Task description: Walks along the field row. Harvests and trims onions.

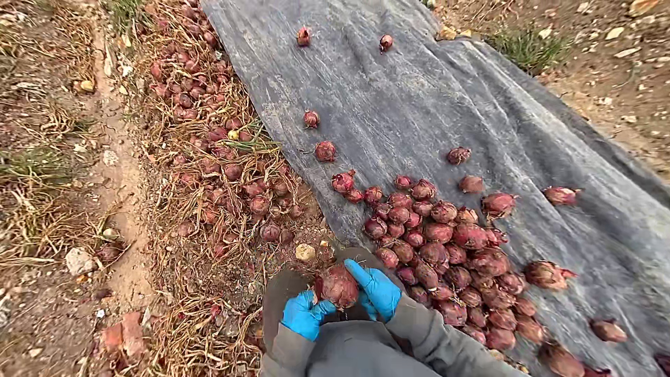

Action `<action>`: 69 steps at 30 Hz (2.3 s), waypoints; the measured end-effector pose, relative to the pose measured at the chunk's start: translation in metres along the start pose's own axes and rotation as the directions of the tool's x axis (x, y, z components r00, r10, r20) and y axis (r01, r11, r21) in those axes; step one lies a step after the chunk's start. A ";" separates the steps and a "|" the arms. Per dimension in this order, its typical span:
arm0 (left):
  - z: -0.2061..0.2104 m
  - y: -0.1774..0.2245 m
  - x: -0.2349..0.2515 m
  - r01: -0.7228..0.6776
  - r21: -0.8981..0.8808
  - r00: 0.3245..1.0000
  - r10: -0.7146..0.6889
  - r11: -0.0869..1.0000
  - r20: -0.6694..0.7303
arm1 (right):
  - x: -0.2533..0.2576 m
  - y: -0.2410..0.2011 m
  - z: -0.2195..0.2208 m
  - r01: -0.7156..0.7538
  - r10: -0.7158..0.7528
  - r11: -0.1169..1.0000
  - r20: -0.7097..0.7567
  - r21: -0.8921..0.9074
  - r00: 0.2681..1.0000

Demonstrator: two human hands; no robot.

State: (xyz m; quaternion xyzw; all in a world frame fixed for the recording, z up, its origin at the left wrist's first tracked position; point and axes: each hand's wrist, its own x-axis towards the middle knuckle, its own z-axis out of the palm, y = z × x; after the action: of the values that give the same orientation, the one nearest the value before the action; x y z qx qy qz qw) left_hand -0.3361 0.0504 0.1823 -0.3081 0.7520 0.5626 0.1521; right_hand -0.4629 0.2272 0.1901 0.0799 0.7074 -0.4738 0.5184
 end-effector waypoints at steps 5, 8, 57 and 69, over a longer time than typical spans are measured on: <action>-0.039 0.004 0.011 0.357 0.475 0.934 -0.322 0.804 -0.158 | -0.035 0.039 -0.007 0.246 -0.249 0.949 0.012 -0.199 0.968; -0.049 0.006 0.025 0.430 0.451 0.901 -0.342 0.782 -0.267 | -0.049 0.048 -0.022 0.137 -0.148 0.972 -0.044 -0.191 0.988; 0.003 -0.028 -0.008 0.022 -0.933 0.968 0.224 0.360 0.109 | 0.000 -0.003 0.000 0.096 -0.146 0.975 0.254 0.199 0.956; -0.064 -0.008 -0.049 -0.032 0.077 0.949 0.055 0.997 -0.312 | -0.050 0.001 0.020 0.421 -0.450 0.853 -0.026 -0.307 0.893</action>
State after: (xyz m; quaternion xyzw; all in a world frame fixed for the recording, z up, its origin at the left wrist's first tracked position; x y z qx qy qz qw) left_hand -0.2862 0.0033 0.2246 -0.3713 0.7926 0.4827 0.0291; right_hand -0.4265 0.2316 0.2298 -0.1374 0.7936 -0.4641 0.3686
